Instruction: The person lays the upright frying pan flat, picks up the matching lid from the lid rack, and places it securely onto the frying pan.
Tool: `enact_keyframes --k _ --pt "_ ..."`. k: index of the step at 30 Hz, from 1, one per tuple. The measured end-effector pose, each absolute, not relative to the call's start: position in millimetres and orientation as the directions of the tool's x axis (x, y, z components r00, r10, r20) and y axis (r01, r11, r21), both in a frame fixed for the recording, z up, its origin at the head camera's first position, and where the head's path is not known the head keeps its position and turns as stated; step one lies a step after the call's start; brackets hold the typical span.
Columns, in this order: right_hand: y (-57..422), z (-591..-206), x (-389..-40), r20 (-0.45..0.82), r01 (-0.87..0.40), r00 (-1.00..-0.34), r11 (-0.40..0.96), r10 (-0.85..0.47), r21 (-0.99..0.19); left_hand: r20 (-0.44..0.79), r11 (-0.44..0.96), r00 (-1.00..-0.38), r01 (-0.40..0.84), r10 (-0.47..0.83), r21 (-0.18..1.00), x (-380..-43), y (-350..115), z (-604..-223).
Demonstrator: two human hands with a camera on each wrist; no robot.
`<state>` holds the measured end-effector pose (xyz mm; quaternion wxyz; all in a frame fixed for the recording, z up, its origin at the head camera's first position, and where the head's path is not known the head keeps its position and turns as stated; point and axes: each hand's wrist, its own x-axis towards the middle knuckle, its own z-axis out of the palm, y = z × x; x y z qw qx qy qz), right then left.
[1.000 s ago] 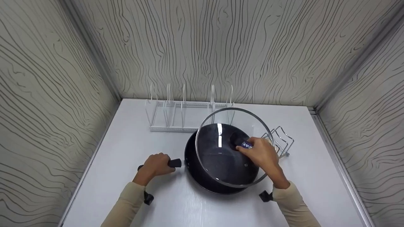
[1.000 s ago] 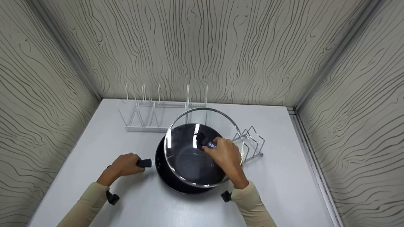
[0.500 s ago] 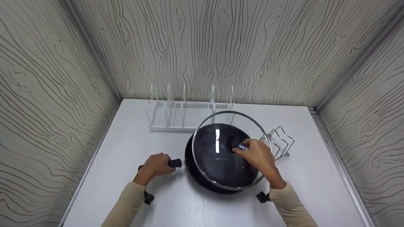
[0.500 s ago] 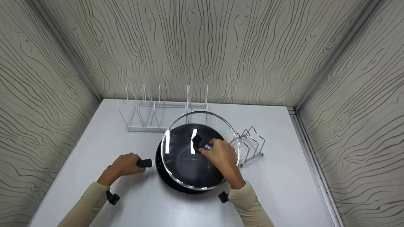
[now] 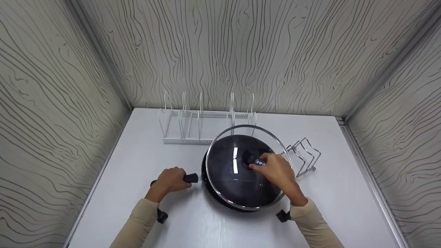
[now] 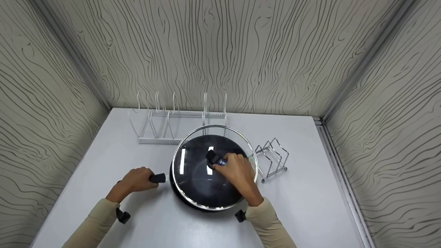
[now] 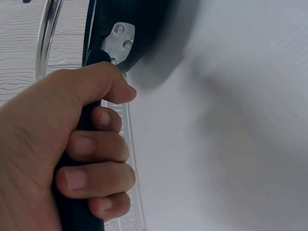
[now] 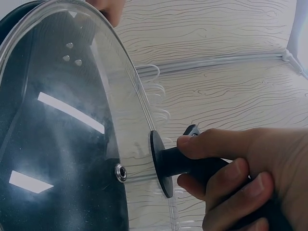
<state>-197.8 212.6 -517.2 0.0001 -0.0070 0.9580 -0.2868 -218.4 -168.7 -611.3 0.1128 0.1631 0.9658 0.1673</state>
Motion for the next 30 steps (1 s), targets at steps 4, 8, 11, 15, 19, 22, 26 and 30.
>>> enact_keyframes --k 4,8,11,15,19,22,26,30 --pt "209.7 -520.1 -199.5 -0.008 -0.008 -1.000 0.836 -0.015 -0.548 -0.163 0.889 -0.920 0.279 0.356 0.363 -217.5 -169.0 -609.9" --pt "207.7 -523.7 -200.6 -0.018 -0.004 -1.000 0.831 -0.016 -0.556 -0.168 0.887 -0.916 0.286 0.363 0.361 -217.1 -169.2 -609.2" --pt "206.1 -526.5 -201.5 -0.021 -0.003 -1.000 0.828 -0.018 -0.561 -0.161 0.889 -0.917 0.293 0.366 0.352 -217.0 -169.2 -608.5" --pt "203.9 -529.4 -202.5 -0.017 -0.004 -1.000 0.825 -0.016 -0.565 -0.153 0.892 -0.919 0.297 0.364 0.340 -217.7 -169.3 -608.7" --pt "202.6 -531.9 -202.5 -0.030 0.005 -0.999 0.817 -0.015 -0.577 -0.154 0.893 -0.919 0.297 0.364 0.340 -218.6 -169.8 -609.9" --pt "202.3 -533.5 -202.8 -0.038 0.011 -0.999 0.816 -0.013 -0.578 -0.154 0.891 -0.919 0.293 0.362 0.345 -218.7 -170.0 -610.7" --pt "202.3 -535.6 -203.8 -0.038 0.014 -0.999 0.817 -0.009 -0.577 -0.158 0.890 -0.918 0.292 0.363 0.350 -218.3 -170.1 -611.1" --pt "202.3 -537.9 -205.1 -0.039 0.008 -0.999 0.817 -0.018 -0.577 -0.160 0.889 -0.919 0.287 0.361 0.357 -217.6 -169.6 -609.7"
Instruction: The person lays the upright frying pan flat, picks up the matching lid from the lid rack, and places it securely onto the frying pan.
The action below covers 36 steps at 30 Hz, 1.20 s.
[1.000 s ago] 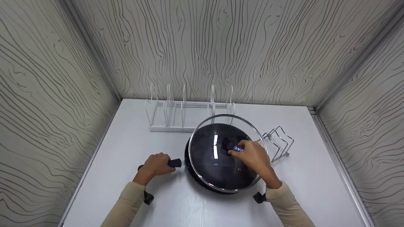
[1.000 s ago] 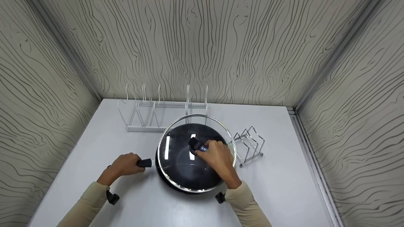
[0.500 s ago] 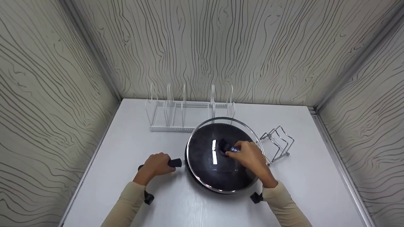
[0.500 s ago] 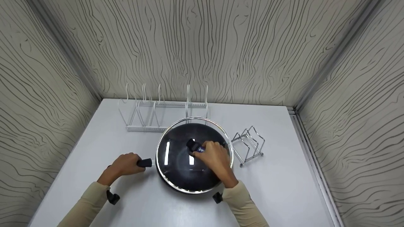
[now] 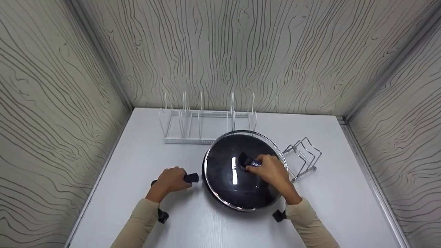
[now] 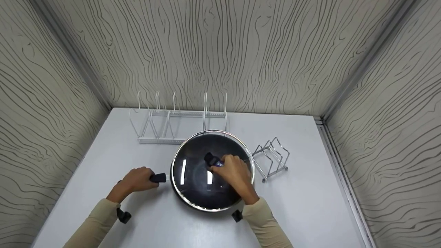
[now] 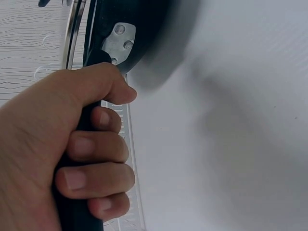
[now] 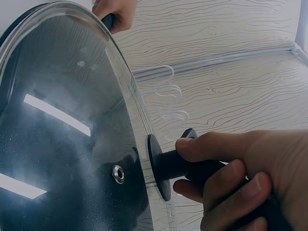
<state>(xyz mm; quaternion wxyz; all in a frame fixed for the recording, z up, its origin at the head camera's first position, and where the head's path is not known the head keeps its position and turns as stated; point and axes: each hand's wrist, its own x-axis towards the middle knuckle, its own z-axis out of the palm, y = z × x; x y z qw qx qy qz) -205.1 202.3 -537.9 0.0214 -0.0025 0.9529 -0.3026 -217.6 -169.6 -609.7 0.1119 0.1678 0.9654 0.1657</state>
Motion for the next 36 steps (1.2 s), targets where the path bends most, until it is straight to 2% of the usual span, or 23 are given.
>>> enact_keyframes --k 8,14,26,36 --pt "200.4 -542.1 -208.3 -0.043 0.003 -0.999 0.813 -0.027 -0.582 -0.188 0.899 -0.924 0.249 0.332 0.361 -218.0 -168.6 -609.5" --pt "199.0 -542.7 -210.8 -0.033 -0.017 -0.999 0.835 -0.042 -0.549 -0.186 0.905 -0.928 0.247 0.324 0.345 -218.7 -168.4 -610.3" --pt "196.3 -544.0 -213.0 -0.059 -0.013 -0.997 0.828 -0.056 -0.561 -0.184 0.907 -0.928 0.248 0.323 0.341 -218.0 -168.4 -610.3" --pt "193.3 -544.0 -214.3 -0.087 -0.009 -0.994 0.828 -0.070 -0.561 -0.184 0.892 -0.924 0.248 0.335 0.378 -217.0 -168.2 -608.1"
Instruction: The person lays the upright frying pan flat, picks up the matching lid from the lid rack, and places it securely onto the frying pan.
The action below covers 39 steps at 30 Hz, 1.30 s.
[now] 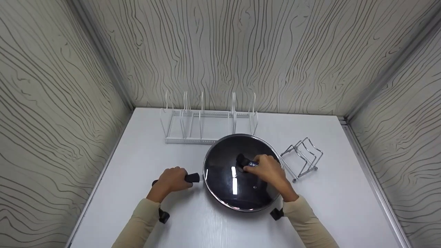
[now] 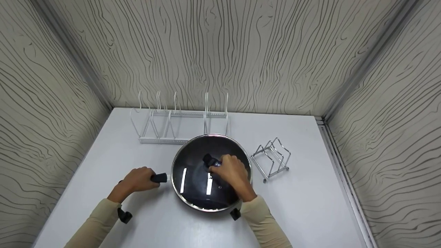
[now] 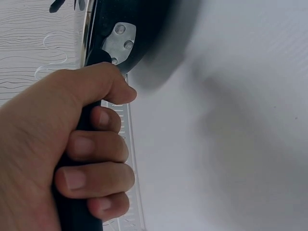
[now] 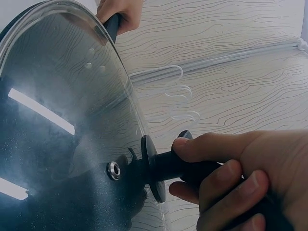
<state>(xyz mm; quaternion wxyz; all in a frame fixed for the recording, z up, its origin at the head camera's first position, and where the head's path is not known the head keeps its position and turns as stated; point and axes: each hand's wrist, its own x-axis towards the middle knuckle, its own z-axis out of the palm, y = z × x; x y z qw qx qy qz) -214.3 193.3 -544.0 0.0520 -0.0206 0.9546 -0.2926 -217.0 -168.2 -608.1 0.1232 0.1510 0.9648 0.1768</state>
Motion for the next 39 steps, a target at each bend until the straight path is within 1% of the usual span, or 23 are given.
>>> enact_keyframes --k 10,20,25,29,32,34,37,39 --pt "195.4 -543.3 -214.5 -0.110 -0.004 -0.991 0.833 -0.078 -0.554 -0.182 0.896 -0.926 0.248 0.331 0.368 -216.8 -168.6 -610.8" --pt "195.1 -544.5 -216.5 -0.096 -0.043 -0.989 0.847 -0.111 -0.530 -0.189 0.897 -0.920 0.260 0.342 0.357 -219.7 -170.9 -612.1" --pt "197.8 -543.9 -219.2 -0.083 -0.076 -0.987 0.852 -0.139 -0.518 -0.238 0.861 -0.889 0.263 0.392 0.435 -223.1 -173.2 -605.6" --pt "205.7 -538.7 -221.3 -0.095 -0.104 -0.979 0.836 -0.183 -0.539 -0.343 0.814 -0.838 0.188 0.425 0.550 -227.1 -175.6 -594.6" --pt "217.3 -532.2 -224.2 -0.090 -0.134 -0.971 0.816 -0.221 -0.562 -0.383 0.766 -0.800 0.140 0.461 0.628 -230.4 -177.0 -586.4" --pt "227.8 -526.9 -227.7 -0.075 -0.147 -0.970 0.808 -0.230 -0.571 -0.345 0.737 -0.796 0.179 0.498 0.652 -233.7 -177.3 -580.9" --pt "246.5 -518.3 -234.1 -0.030 -0.171 -0.972 0.791 -0.233 -0.588 -0.244 0.711 -0.807 0.279 0.538 0.645 -240.5 -178.0 -573.5" --pt "260.7 -514.2 -240.3 0.012 -0.190 -0.974 0.785 -0.226 -0.590 -0.187 0.692 -0.812 0.322 0.553 0.647 -245.1 -179.0 -567.7"
